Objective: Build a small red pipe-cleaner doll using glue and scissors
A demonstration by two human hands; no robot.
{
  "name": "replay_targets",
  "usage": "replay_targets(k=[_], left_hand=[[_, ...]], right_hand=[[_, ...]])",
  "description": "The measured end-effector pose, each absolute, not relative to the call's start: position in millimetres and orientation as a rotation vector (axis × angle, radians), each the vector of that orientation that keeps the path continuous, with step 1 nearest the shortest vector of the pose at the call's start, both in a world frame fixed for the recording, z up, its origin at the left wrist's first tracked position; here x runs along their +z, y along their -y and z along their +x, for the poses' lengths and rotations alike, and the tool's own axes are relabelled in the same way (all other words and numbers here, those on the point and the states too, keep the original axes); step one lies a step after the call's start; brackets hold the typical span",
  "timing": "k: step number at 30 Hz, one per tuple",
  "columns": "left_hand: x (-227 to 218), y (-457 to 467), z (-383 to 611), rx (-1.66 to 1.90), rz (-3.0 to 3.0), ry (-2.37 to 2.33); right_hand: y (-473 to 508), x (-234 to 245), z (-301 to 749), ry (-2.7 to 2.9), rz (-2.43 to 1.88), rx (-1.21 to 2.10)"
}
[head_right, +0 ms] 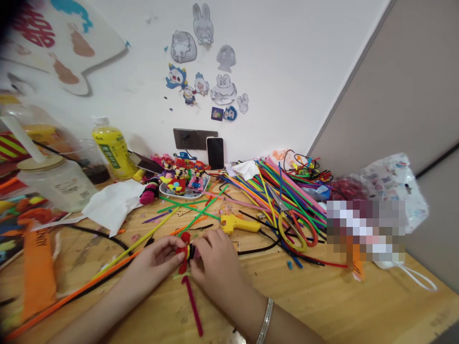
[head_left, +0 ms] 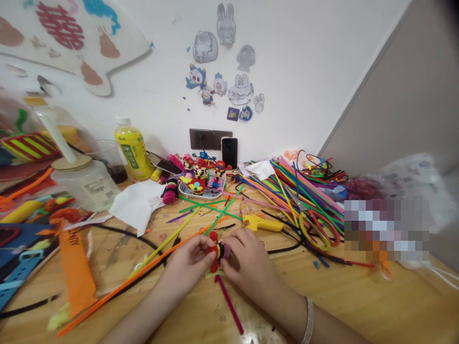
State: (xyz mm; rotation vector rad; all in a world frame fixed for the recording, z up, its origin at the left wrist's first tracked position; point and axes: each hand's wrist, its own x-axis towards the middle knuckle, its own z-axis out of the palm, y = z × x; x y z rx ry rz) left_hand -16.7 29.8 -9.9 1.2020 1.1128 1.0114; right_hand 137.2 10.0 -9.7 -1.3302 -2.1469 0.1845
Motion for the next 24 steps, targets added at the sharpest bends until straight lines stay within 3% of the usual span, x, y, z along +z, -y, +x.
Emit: replay_targets(k=[24], left_hand=[[-9.1, -31.3, -17.0, 1.016, 1.237, -1.140]], right_hand=[[-13.2, -14.9, 138.4, 2.114, -1.239, 0.106]])
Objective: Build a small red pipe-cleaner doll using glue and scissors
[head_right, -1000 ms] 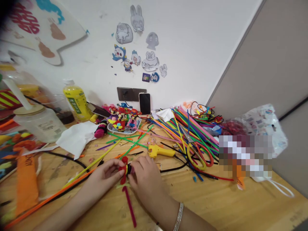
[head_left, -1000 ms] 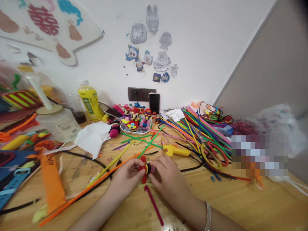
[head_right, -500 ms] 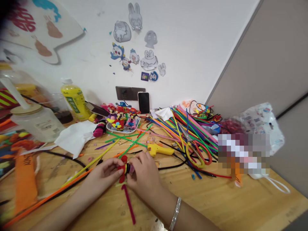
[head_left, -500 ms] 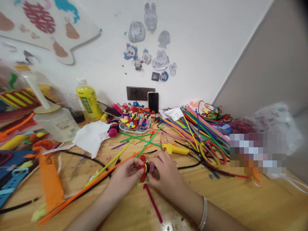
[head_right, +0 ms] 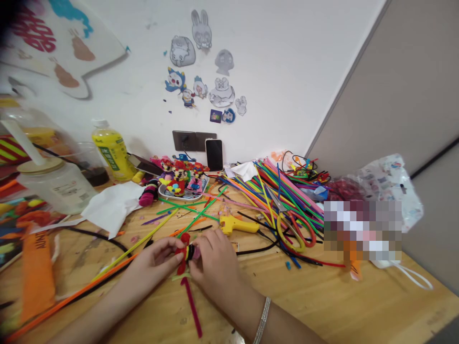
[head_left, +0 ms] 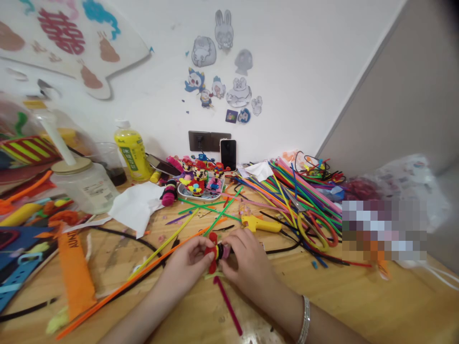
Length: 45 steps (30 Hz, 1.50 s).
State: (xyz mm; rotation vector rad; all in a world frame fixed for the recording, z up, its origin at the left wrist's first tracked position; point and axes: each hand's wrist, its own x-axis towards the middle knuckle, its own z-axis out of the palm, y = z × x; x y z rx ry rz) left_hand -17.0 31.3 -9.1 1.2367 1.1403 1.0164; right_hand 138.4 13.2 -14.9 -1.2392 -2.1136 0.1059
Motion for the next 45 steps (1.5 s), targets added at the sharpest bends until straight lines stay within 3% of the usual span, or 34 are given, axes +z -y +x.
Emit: replay_targets(k=[45], left_hand=[[-11.9, -31.5, -17.5, 1.014, 1.221, -1.135]], right_hand=[[-20.3, -19.9, 134.8, 2.083, -1.255, 0.239]])
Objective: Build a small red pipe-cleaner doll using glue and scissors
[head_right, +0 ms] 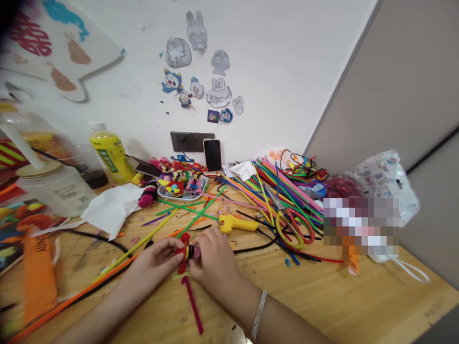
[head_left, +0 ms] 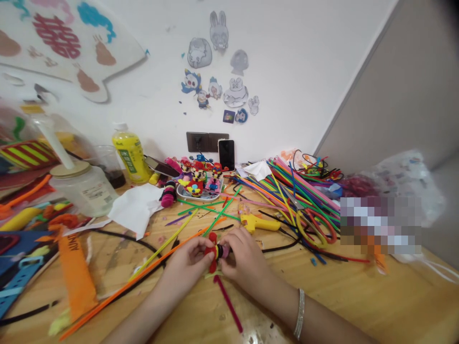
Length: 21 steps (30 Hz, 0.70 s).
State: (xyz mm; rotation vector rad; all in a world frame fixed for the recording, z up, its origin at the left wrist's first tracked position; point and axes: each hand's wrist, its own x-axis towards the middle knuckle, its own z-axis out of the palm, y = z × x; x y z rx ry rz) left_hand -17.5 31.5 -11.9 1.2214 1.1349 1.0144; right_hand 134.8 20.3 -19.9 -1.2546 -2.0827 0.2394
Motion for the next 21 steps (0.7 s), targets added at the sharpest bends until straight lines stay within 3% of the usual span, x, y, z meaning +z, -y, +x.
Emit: replay_targets(k=[14, 21], left_hand=[[-10, -34, -21, 1.021, 1.180, -1.168], [-10, -33, -20, 1.019, 1.175, -1.165]], right_hand=[[-20, -14, 149, 1.992, -1.129, 0.479], [-22, -19, 145, 1.982, -1.172, 0.418]])
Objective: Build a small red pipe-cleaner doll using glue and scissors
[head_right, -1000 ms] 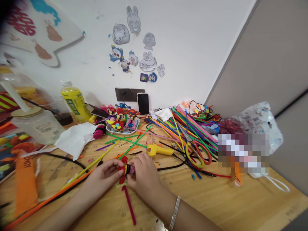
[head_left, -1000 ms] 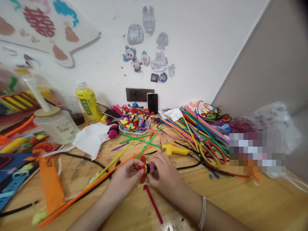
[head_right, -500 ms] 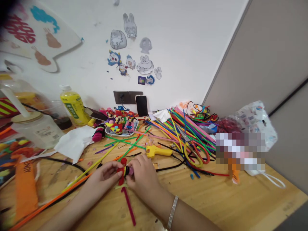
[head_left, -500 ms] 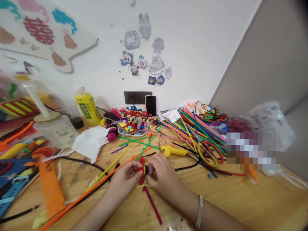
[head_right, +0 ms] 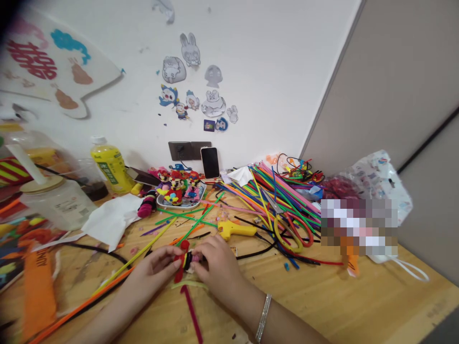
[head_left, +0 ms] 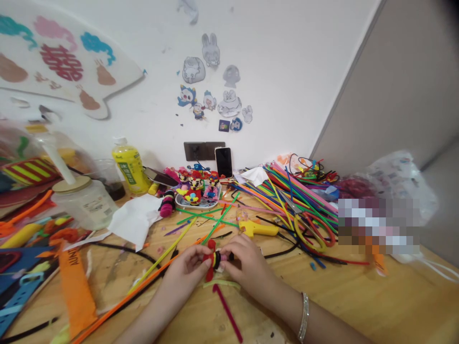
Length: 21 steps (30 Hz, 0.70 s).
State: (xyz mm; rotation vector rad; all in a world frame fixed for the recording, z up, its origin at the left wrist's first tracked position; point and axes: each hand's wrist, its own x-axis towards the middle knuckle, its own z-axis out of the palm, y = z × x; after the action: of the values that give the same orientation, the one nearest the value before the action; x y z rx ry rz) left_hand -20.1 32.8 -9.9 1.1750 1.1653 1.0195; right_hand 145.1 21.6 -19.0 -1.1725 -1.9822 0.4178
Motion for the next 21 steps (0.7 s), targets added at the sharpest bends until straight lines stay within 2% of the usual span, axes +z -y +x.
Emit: replay_targets(k=[21], left_hand=[[-8.9, -32.8, -16.9, 1.023, 1.138, -1.176]], right_hand=[[-18.9, -16.7, 143.1, 1.955, -1.152, 0.433]])
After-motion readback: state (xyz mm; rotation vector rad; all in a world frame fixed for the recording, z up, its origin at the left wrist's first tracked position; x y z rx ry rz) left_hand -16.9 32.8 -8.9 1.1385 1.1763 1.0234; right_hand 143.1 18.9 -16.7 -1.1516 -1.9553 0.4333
